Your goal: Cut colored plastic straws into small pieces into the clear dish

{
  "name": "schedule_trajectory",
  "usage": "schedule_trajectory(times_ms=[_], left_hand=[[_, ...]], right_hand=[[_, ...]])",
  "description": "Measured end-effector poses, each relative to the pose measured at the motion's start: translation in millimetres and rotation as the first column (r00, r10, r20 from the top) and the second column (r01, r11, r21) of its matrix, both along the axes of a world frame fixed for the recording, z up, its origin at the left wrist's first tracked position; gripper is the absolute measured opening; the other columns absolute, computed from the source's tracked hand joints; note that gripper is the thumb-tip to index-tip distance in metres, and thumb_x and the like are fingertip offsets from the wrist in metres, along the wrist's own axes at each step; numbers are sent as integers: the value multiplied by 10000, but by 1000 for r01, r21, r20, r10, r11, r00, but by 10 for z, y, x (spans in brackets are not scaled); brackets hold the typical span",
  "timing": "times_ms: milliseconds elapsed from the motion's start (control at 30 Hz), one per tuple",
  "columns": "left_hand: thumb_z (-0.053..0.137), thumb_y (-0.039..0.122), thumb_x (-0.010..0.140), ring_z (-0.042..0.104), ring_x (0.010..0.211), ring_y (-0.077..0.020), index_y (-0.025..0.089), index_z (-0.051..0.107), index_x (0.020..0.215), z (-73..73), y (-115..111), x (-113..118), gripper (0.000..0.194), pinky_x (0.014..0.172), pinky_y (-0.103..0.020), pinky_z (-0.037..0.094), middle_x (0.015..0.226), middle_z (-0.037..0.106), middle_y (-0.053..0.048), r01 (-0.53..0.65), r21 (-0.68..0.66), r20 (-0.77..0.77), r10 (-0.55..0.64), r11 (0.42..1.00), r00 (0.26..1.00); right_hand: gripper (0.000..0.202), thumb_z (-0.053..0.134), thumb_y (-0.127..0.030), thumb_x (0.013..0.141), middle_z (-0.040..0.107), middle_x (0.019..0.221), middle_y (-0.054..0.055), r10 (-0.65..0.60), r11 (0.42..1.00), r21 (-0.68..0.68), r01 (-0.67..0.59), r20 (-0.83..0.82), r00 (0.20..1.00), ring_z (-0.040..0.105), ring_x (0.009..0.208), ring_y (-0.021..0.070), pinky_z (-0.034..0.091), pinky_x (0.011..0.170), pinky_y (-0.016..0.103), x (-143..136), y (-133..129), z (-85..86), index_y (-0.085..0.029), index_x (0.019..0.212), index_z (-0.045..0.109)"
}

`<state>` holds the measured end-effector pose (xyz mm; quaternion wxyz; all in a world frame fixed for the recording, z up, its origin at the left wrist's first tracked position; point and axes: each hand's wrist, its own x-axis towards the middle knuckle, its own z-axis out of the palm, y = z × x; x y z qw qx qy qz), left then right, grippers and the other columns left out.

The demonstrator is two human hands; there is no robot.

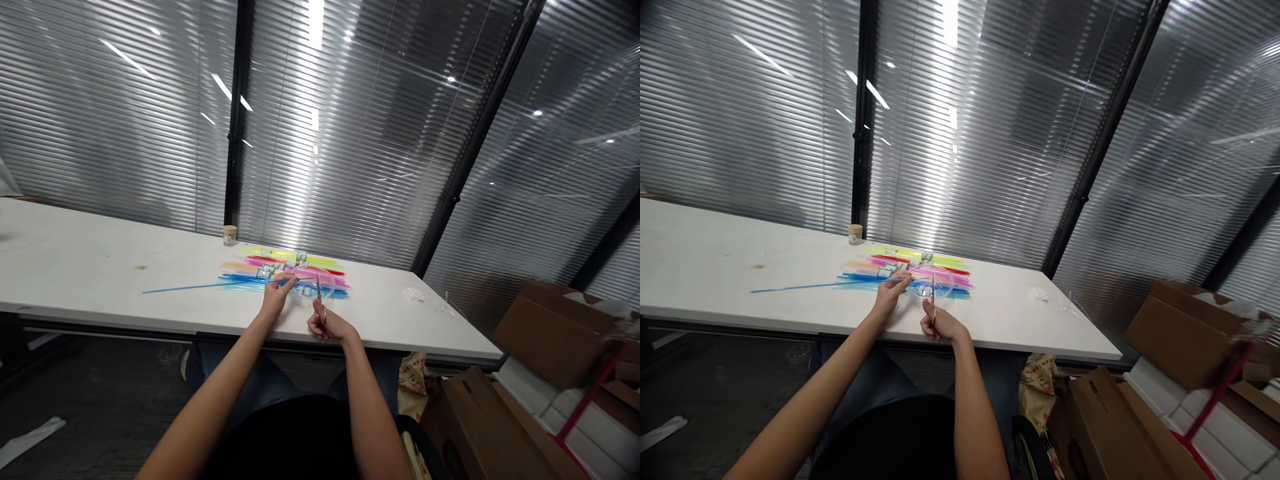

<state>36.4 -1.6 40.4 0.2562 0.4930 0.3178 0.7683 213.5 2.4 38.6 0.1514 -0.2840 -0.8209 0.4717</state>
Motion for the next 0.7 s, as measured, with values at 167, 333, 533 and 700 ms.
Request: schedule_trajectory(times_ms=[167,333,533,700], left_hand=[[794,414,641,582,922,-235,189,702,658,7,-3,13,244,892,-361,422,853,647,-59,14,6,-5,-14,1000,1000],[806,418,629,583,970,-251,193,714,672,-3,1,27,247,917,-374,417,889,656,-69,25,11,-19,-24,1000,1000],[806,420,626,581,1007,-261,196,718,666,-2,-8,27,244,948,-388,404,949,653,-81,25,12,-46,-24,1000,999],[802,429,620,579,1021,-274,198,717,662,9,-15,28,249,937,-393,413,930,666,-86,28,6,-70,-27,1000,997]], right_hand=[[822,124,-748,928,323,357,-30,15,1000,13,-15,31,999,288,355,66,217,388,228,-12,-29,44,-181,393,383],[826,133,-737,937,332,359,-28,10,999,30,-12,50,999,293,345,67,231,390,229,-20,-18,46,-178,388,391],[833,92,-733,938,313,361,-30,4,999,36,-6,43,999,311,357,75,229,391,229,-20,-14,33,-181,388,388],[833,79,-725,942,316,358,-29,11,999,36,-13,45,999,293,352,70,222,391,229,-21,-12,35,-181,389,383]])
